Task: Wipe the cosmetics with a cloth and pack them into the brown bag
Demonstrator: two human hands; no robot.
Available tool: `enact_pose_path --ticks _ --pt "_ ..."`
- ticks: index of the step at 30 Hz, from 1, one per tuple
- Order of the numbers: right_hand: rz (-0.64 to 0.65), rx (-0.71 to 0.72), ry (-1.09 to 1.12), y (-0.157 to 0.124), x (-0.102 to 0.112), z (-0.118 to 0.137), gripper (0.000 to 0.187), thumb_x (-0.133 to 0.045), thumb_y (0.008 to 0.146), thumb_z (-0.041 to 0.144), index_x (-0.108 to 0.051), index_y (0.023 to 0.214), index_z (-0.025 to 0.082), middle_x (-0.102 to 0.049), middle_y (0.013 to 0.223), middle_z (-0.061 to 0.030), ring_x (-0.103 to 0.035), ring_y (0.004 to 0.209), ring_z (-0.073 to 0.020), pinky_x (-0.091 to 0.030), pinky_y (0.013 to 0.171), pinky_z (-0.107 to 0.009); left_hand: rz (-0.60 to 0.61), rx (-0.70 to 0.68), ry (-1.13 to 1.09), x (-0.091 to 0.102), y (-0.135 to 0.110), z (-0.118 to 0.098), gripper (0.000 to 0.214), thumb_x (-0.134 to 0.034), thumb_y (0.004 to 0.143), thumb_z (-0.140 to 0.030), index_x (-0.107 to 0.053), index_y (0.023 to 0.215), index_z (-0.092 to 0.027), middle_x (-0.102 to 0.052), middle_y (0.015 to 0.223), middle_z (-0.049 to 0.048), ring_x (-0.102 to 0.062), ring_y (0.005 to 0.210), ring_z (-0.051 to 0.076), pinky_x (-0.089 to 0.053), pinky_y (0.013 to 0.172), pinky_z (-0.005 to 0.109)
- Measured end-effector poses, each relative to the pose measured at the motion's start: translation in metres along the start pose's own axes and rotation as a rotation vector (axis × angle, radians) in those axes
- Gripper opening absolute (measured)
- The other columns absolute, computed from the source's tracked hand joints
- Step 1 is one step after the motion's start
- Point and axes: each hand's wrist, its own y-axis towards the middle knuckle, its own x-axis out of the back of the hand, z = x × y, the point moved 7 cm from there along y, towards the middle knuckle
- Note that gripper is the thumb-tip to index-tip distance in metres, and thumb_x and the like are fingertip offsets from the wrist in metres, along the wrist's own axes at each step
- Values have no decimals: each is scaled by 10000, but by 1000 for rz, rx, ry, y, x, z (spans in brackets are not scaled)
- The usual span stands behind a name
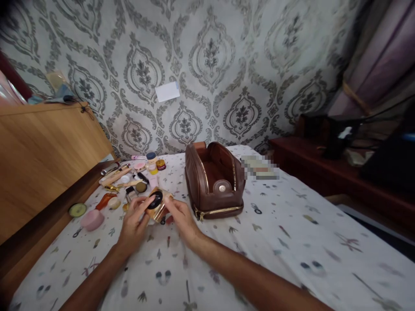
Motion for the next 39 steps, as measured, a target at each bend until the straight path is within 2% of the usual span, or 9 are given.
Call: enact_pose_path --ticks 3,6,11,15,19,25,29,33,39 --pt "-22 -106 98 -3 -7 -2 468 -746 700 568 -708 932 164 -663 785 -19 -536 681 -131 -366 572 -228 -33 -29 19 3 0 0 440 -435 953 -158 -560 1343 -321 -524 1196 63 -566 1095 196 -478 938 356" --pt "-65 -160 155 -7 -9 -1 497 -818 624 500 -685 961 159 -664 763 -3 -540 650 -114 -361 566 -220 -29 21 -7 5 1 1 419 -438 942 -184 -577 1325 -280 -563 1192 82 -577 1119 222 -479 958 383" --pt "-103 -104 228 -15 -3 3 490 -853 580 460 -661 920 164 -653 758 9 -565 644 -118 -375 559 -227 -43 172 -144 6 0 5 401 -564 881 -300 -602 1274 -228 -633 1257 108 -578 1192 282 -440 1033 423" --pt "-113 -70 221 -24 6 3 552 -867 558 502 -628 925 166 -660 754 14 -580 641 -120 -376 558 -227 2 319 -266 -4 -6 20 487 -622 836 -369 -579 1298 -219 -649 1304 116 -608 1193 297 -487 985 398" --pt "-126 -63 181 -35 15 3 595 -873 544 529 -590 924 169 -669 749 25 -583 640 -110 -384 567 -224 67 303 -276 -11 -7 23 406 -596 847 -416 -662 1187 -205 -718 1192 108 -644 1152 295 -513 952 375" --pt "-90 -20 167 -44 27 13 570 -862 593 510 -549 931 175 -682 791 20 -604 668 -108 -390 564 -211 143 325 -265 -13 -8 25 382 -560 849 -488 -727 1063 -218 -761 1018 79 -706 936 276 -555 812 333" --pt "-77 4 154 -47 32 17 568 -864 589 516 -528 904 184 -667 777 27 -592 645 -100 -383 542 -203 39 478 -247 -5 -8 36 456 -575 790 -600 -726 1006 -229 -735 872 54 -678 875 283 -544 768 335" --pt "-58 -29 162 -47 28 8 579 -867 573 528 -528 895 187 -667 789 24 -595 645 -104 -396 559 -212 -66 564 -322 -3 -2 25 473 -553 804 -638 -691 995 -228 -717 1013 66 -635 1001 281 -510 864 332" --pt "-15 -73 196 -47 22 0 595 -868 557 542 -531 906 196 -656 819 24 -601 687 -120 -410 611 -235 79 582 -439 -20 8 3 553 -571 731 -723 -683 919 -215 -726 963 81 -653 883 281 -527 753 334"
